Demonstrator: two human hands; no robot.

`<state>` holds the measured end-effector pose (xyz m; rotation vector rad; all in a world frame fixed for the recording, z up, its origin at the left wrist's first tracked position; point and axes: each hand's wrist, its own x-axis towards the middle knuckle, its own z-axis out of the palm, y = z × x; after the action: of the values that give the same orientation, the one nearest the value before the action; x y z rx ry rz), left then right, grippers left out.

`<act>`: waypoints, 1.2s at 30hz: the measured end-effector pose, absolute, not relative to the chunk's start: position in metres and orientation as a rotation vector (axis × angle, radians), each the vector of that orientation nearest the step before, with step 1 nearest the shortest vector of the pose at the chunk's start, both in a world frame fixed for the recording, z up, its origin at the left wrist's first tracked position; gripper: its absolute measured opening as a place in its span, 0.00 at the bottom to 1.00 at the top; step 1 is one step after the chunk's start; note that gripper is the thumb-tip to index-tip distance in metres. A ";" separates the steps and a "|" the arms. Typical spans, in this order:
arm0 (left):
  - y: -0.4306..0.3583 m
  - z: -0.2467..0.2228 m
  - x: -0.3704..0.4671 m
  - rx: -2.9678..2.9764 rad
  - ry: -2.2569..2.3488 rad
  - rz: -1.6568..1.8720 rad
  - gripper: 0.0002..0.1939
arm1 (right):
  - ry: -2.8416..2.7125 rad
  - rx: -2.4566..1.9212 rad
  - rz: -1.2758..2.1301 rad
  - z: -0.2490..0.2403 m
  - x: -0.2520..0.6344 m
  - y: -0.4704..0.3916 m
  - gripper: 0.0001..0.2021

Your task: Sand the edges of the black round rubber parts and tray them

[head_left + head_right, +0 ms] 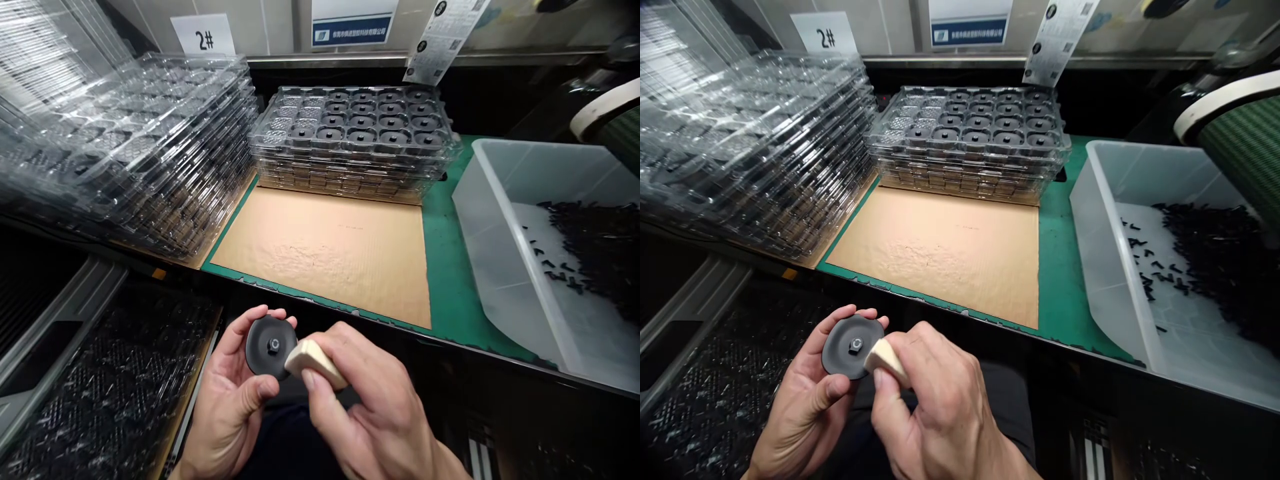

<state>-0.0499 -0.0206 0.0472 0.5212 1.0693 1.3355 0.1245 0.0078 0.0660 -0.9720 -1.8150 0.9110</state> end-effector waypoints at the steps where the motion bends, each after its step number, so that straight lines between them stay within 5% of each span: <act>1: -0.021 0.047 -0.050 0.519 1.068 1.334 0.32 | -1.814 -0.967 0.916 0.066 0.124 0.007 0.09; 10: -0.022 0.045 -0.050 0.494 1.067 1.343 0.32 | -1.745 -0.993 1.039 0.059 0.123 0.006 0.09; 14: -0.021 0.044 -0.051 0.485 1.066 1.343 0.32 | -1.743 -1.096 0.786 0.052 0.127 0.013 0.10; 20: -0.020 0.043 -0.051 0.525 1.064 1.357 0.31 | -1.608 -1.037 1.226 0.056 0.128 0.009 0.08; 24: -0.020 0.040 -0.052 0.499 1.061 1.303 0.32 | -1.724 -1.035 1.016 0.056 0.126 0.009 0.09; 36: -0.017 0.035 -0.056 0.360 1.026 1.243 0.25 | -1.747 -1.005 1.159 0.049 0.132 0.017 0.09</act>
<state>-0.0556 -0.0171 0.0346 0.3597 1.0261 1.2428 0.1317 0.0171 0.0491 -1.0048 -1.7468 1.1595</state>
